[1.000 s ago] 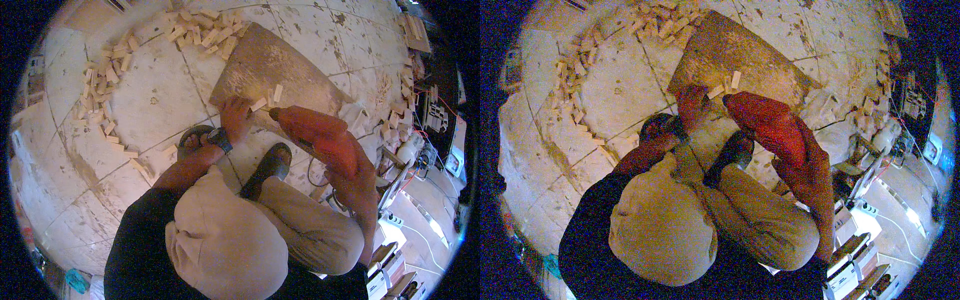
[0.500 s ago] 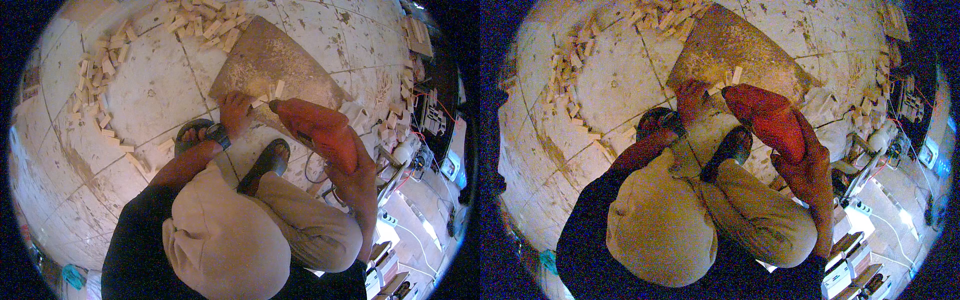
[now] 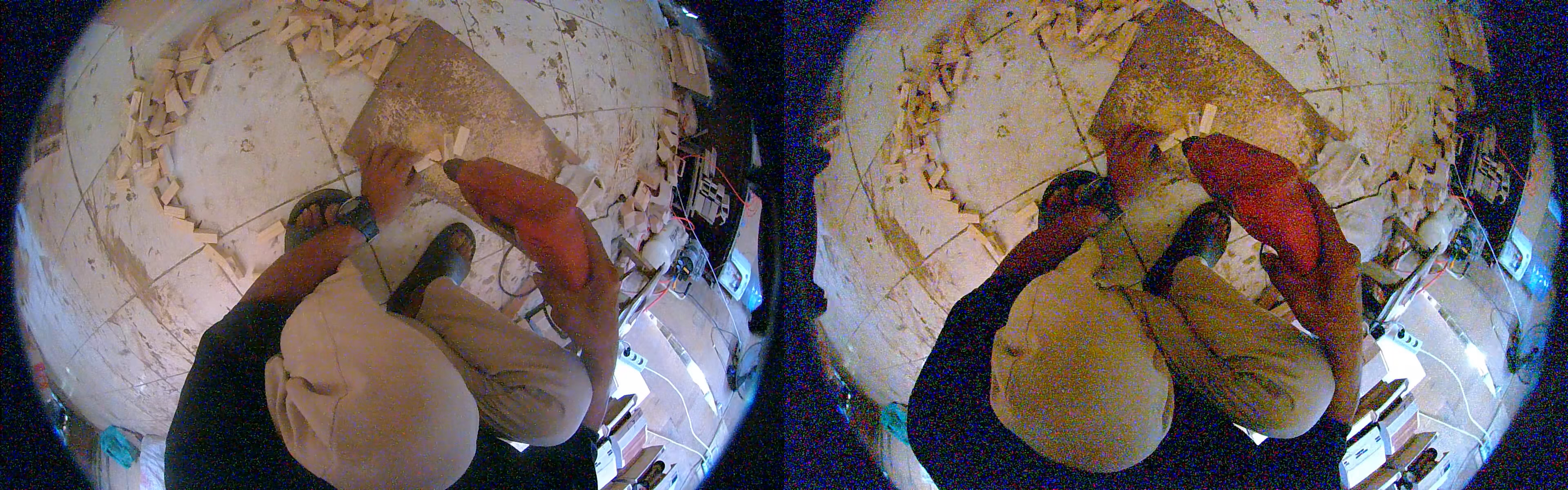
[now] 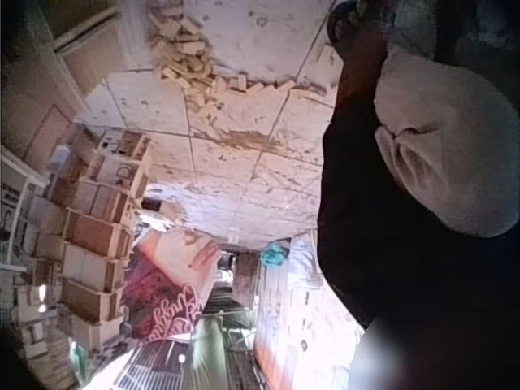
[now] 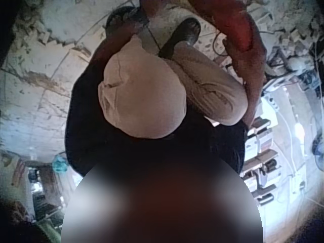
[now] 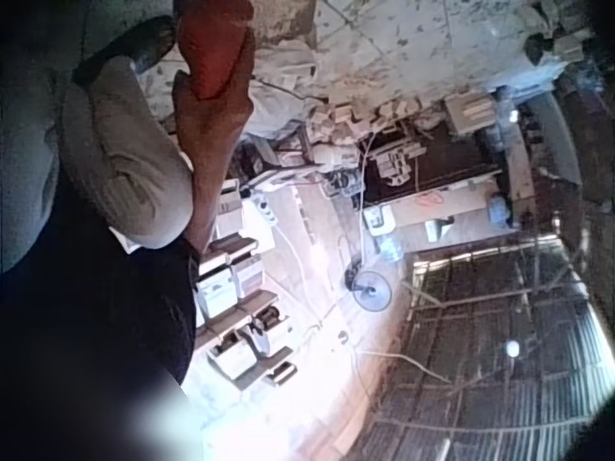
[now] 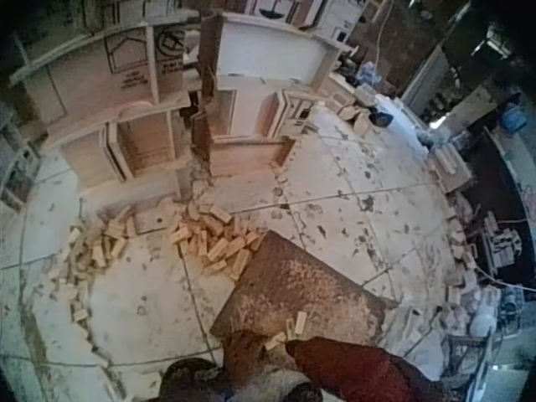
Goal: The person sits on the floor and uses a red corded drill to make holes in small wooden blocks placed on a wooden board. The person repeatedly picks up blocks, drills them, and sets them aside, accumulating a pile of drilled pieces.
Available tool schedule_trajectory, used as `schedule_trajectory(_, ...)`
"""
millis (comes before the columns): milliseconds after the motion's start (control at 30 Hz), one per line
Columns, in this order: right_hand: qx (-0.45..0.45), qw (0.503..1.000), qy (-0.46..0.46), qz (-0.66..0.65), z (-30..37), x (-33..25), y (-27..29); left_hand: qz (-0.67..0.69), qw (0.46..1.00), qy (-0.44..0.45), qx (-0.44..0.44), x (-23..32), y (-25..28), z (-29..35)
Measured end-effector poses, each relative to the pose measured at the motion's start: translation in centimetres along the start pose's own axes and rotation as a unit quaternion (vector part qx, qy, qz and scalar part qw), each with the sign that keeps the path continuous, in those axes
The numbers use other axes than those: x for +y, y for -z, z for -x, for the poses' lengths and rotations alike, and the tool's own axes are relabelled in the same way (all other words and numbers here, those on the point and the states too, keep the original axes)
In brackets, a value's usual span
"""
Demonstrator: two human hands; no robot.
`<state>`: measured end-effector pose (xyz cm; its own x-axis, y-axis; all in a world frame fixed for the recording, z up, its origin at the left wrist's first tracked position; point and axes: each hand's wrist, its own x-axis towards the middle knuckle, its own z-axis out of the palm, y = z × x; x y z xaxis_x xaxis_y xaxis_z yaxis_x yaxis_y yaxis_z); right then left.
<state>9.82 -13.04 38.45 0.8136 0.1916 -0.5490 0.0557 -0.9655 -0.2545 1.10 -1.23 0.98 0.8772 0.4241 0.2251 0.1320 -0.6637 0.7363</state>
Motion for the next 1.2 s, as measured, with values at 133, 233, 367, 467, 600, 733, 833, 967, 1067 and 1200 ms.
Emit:
schedule_trajectory(133,0.004,1.000,0.011,0.028,-0.2,-0.1,0.1,0.028,1.000,0.001,0.007,0.0,0.1,-0.3)
schedule_trajectory(233,-0.002,1.000,0.008,-0.003,-0.2,-0.4,0.1,0.012,1.000,0.003,0.012,0.2,0.2,-0.3)
schedule_trajectory(367,-0.007,1.000,-0.008,0.002,-0.2,-0.5,0.1,-0.001,1.000,0.017,0.000,0.5,0.3,-0.1)
schedule_trajectory(467,-0.008,1.000,-0.018,-0.009,-0.2,-0.4,0.1,0.022,1.000,0.012,-0.010,0.2,0.4,-0.1)
schedule_trajectory(600,-0.007,1.000,-0.010,-0.026,-0.3,-0.4,0.1,0.015,1.000,0.004,-0.013,0.0,0.2,-0.1)
schedule_trajectory(733,-0.018,0.999,-0.033,-0.024,-0.5,-0.5,0.4,0.004,0.999,0.020,-0.025,0.1,0.0,0.0)
schedule_trajectory(833,-0.030,1.000,-0.010,0.002,-0.7,-0.4,0.5,0.020,1.000,0.014,-0.011,0.0,-0.1,0.1)
schedule_trajectory(967,-0.040,0.999,0.010,-0.012,-1.1,0.1,0.6,0.012,1.000,0.003,-0.012,-0.2,-0.3,0.1)
schedule_trajectory(1067,-0.050,0.997,-0.039,-0.051,-2.1,0.4,1.1,0.036,0.999,0.003,-0.010,-0.3,-0.3,0.3)
schedule_trajectory(1200,-0.061,0.994,-0.070,-0.056,-2.8,0.1,1.4,0.029,0.999,0.013,-0.005,-0.1,-0.4,0.5)
